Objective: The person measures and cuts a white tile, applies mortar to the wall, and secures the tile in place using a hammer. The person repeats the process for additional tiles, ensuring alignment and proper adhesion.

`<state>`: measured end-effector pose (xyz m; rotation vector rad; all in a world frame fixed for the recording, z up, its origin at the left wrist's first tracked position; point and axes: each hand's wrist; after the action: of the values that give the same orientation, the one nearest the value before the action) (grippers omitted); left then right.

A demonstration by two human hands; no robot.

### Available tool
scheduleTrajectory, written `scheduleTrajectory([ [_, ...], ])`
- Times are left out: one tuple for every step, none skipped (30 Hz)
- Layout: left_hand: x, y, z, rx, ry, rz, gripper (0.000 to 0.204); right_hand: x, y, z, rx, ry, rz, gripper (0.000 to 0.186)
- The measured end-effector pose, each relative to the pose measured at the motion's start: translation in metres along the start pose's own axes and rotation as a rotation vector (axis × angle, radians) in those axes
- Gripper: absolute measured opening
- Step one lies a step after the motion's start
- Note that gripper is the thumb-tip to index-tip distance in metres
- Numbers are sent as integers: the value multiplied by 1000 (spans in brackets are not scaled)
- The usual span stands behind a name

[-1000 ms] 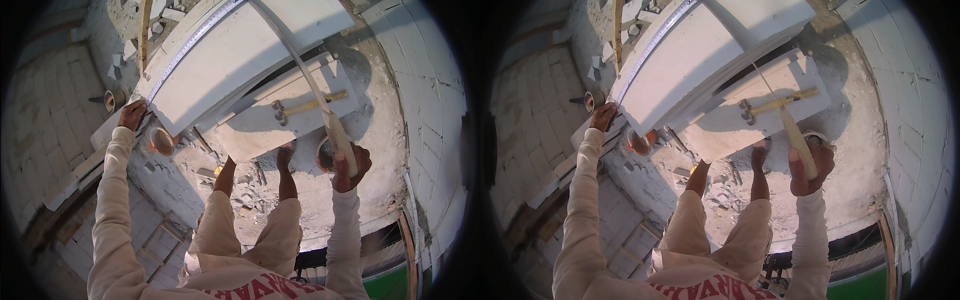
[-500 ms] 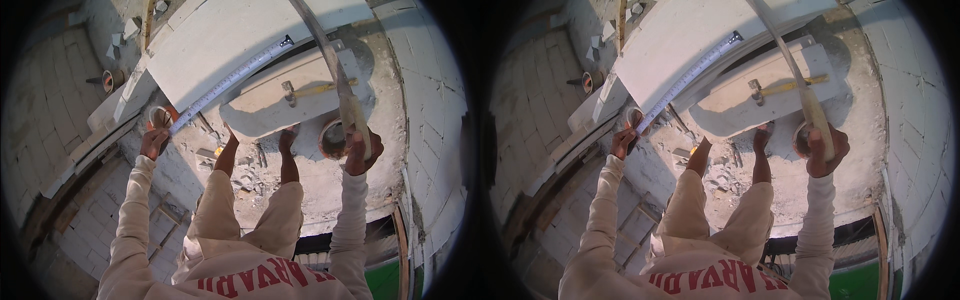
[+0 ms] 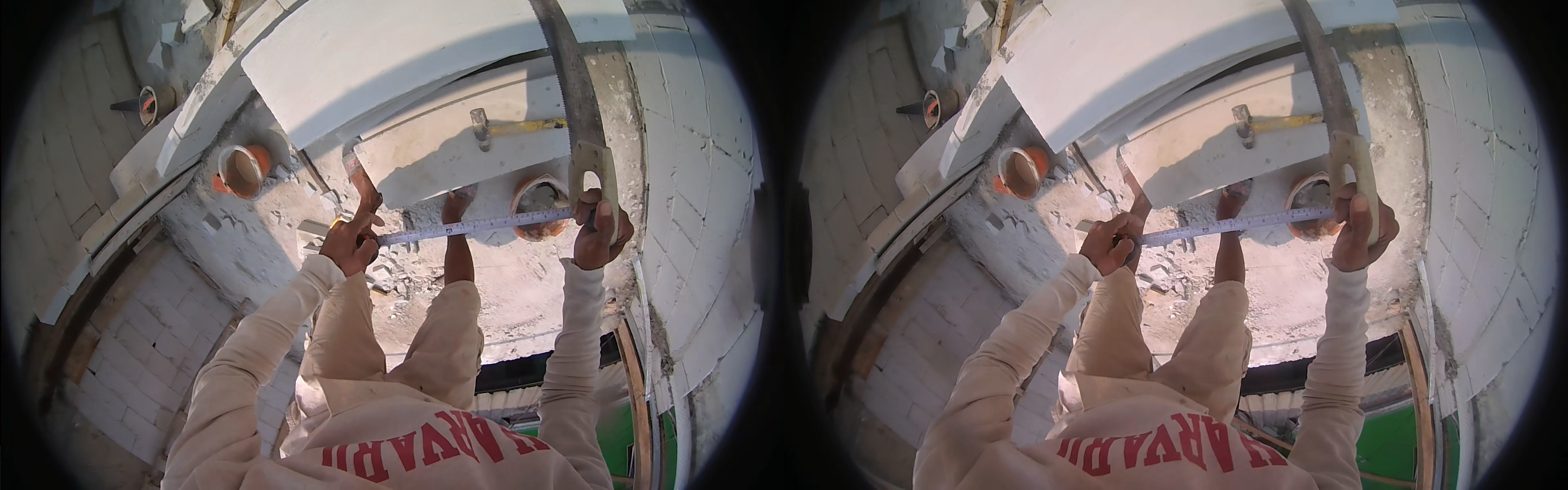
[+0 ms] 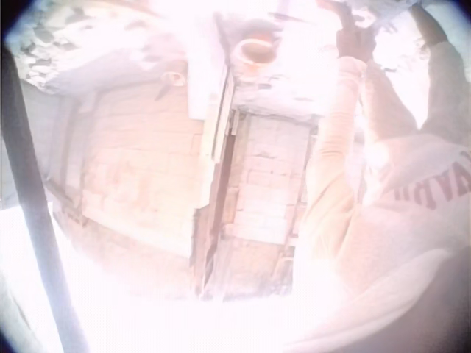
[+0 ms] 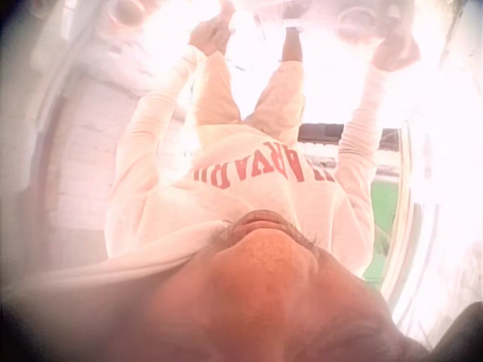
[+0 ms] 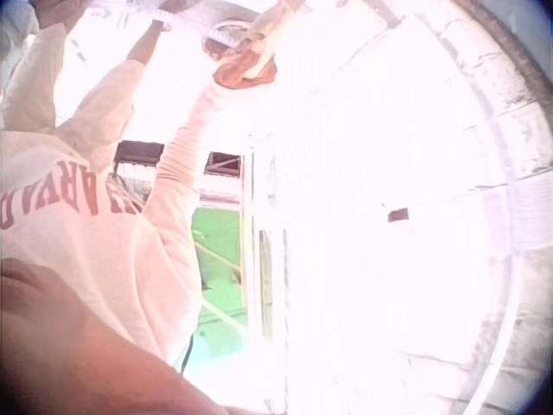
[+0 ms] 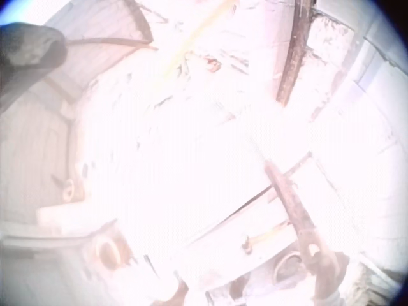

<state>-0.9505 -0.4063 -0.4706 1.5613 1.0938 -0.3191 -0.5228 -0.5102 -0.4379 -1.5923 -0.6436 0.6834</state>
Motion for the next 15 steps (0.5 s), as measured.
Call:
scheduleTrajectory([
  [9, -3, 1, 32, 8, 14, 41, -3, 0, 1, -8, -2, 1, 40],
  [16, -4, 1, 62, 15, 29, 40, -5, -1, 3, -7, -2, 7, 40],
  [22, -7, 0, 135, 60, 54, 39, -7, -1, 5, -6, -1, 13, 40],
  [29, -10, 0, 96, 77, 24, 35, -10, -2, 6, -9, 1, 20, 40],
  [36, -18, 1, 198, 116, 34, 36, -11, -3, 9, -14, -6, 11, 40],
  [44, -25, 2, 301, 155, 44, 37, -11, -4, 11, -19, -13, 1, 39],
  [52, -28, 0, 285, 157, 37, 37, -12, -4, 15, -22, -16, -10, 39],
  [62, -29, -1, 269, 160, 32, 37, -14, -4, 19, -7, 4, -4, 39],
  [69, -28, -2, 254, 161, 28, 36, -17, -4, 23, 7, 25, 2, 38],
  [77, -30, 0, 284, 178, 39, 36, -20, -4, 25, 18, 48, 6, 37],
  [84, -32, 2, 315, 194, 51, 35, -22, -3, 28, 26, 64, 1, 37],
  [90, -32, 5, 345, 210, 63, 34, -23, -2, 29, 34, 81, -4, 36],
  [97, -29, 10, 360, 272, 2, 33, -25, -2, 33, 47, 101, -10, 36],
  [104, -26, 14, 367, 264, -4, 34, -28, -4, 35, 34, 98, 1, 35],
  [111, -23, 17, 374, 257, -8, 34, -30, -6, 36, 21, 95, 13, 35],
])
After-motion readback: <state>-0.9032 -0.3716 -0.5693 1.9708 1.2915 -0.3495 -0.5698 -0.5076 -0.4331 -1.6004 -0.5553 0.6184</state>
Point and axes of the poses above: each hand's wrist, its own x-axis towards the middle knuckle, its own z-axis out of the palm, y = z × x, and after that the axes turned 3 degrees about x, right-handed
